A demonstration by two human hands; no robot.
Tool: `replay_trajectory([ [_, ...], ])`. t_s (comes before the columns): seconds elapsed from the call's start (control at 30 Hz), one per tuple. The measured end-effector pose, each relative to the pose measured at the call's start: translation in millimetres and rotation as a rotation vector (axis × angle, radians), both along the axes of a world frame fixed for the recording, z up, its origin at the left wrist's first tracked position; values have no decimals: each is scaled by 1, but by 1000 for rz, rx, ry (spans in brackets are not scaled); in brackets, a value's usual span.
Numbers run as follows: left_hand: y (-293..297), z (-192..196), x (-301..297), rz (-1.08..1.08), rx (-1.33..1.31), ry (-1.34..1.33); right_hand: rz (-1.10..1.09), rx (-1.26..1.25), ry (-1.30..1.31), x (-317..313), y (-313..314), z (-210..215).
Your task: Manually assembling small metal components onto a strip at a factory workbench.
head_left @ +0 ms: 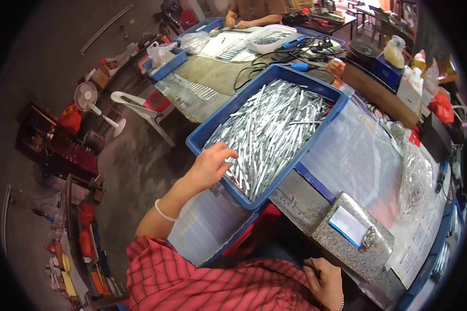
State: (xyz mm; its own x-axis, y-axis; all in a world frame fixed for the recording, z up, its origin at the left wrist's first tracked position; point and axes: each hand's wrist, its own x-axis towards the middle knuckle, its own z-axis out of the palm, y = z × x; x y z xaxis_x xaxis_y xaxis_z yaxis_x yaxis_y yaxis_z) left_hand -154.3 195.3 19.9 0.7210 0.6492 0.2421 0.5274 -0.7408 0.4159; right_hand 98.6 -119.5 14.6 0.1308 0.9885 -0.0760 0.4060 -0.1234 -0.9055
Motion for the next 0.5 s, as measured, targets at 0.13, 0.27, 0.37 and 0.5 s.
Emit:
replay_trajectory([
  [0.13,32,-25,18,-82,162,309,-64,16,-8,5,-18,-4],
  [0.27,44,-34,27,-171,272,479,-70,39,0,10,-30,-14],
  [0.37,40,-26,30,-283,366,573,-61,25,3,11,-31,-21],
  [0.5,41,-12,28,-351,294,653,-40,71,2,10,-29,-26],
])
